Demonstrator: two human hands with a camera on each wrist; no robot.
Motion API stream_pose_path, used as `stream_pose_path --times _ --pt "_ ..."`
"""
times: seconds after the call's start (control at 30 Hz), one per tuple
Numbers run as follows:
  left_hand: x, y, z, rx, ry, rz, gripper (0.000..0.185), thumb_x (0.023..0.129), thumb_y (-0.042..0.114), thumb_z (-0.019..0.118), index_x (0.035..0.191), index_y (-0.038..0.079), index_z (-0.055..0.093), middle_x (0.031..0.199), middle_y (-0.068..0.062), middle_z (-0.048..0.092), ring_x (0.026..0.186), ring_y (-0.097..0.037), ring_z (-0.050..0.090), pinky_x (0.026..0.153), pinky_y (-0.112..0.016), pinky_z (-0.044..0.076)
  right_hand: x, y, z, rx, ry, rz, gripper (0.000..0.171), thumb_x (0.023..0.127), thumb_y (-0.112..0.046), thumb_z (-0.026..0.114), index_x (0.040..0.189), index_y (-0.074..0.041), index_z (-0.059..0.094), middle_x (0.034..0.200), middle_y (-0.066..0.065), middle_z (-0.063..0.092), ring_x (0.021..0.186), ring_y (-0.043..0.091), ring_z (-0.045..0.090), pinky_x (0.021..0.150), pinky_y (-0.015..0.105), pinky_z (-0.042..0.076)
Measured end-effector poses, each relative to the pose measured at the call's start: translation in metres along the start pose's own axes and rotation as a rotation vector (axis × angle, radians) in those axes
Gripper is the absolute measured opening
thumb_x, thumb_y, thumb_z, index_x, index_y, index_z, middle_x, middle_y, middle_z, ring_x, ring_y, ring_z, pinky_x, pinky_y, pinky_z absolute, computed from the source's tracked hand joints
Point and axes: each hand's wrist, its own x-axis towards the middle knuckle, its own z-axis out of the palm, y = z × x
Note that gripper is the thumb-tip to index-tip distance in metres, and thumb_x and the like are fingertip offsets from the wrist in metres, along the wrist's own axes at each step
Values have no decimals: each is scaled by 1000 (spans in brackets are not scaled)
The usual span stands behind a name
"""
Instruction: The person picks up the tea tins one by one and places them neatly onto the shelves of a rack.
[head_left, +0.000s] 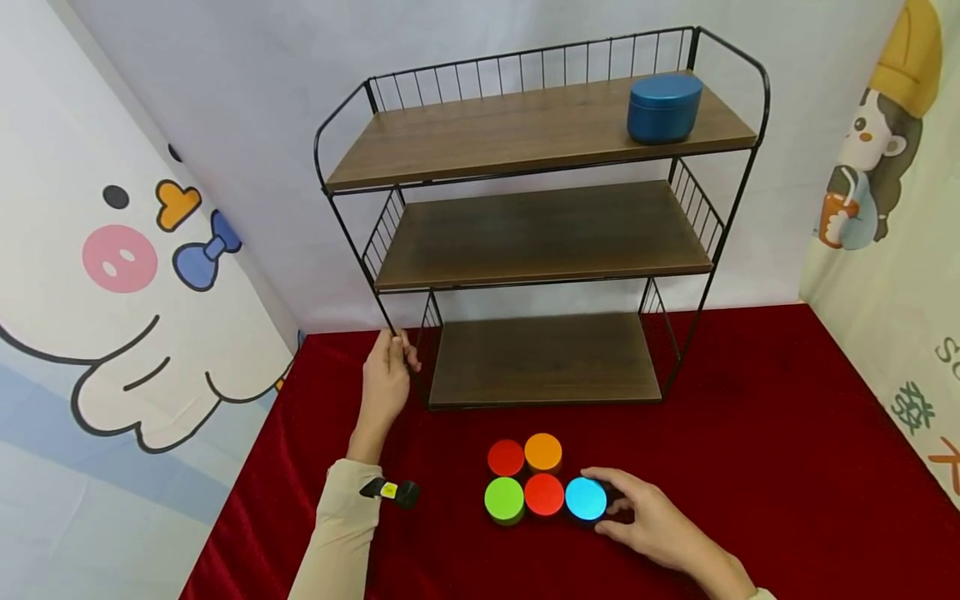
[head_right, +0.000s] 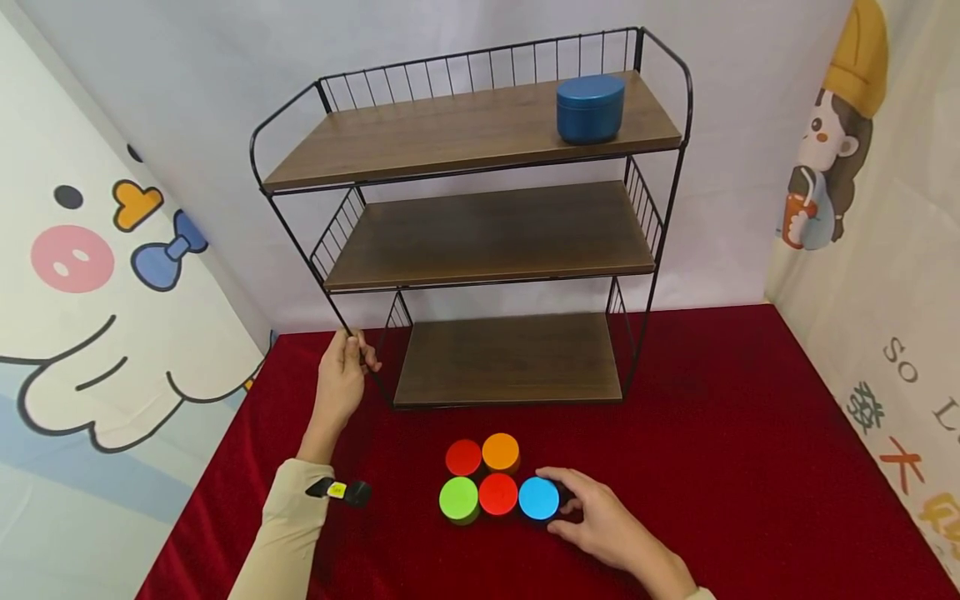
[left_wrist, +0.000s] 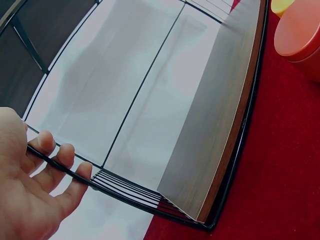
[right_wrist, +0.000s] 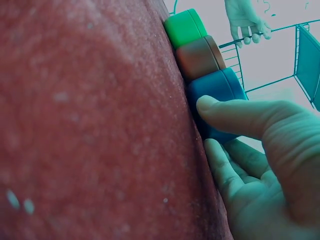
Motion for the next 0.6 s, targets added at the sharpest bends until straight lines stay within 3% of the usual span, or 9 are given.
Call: stream_pose_path --times 0.07,0.6 --pt "1 -5 1 -3 2 1 30 112 16 34 97 -4 49 78 -19 56 71 -28 61 72 -49 58 0 0 0 -1 2 -1 66 88 -5 81 147 -6 51 144 22 55 103 9 67 84 22 60" --pt "1 -6 1 5 9 31 34 112 22 33 96 -2 50 77 -19 57 70 -25 62 71 -49 58 1 -2 -4 25 -18 13 65 89 -10 81 146 -7 51 144 23 55 103 9 67 85 21 59"
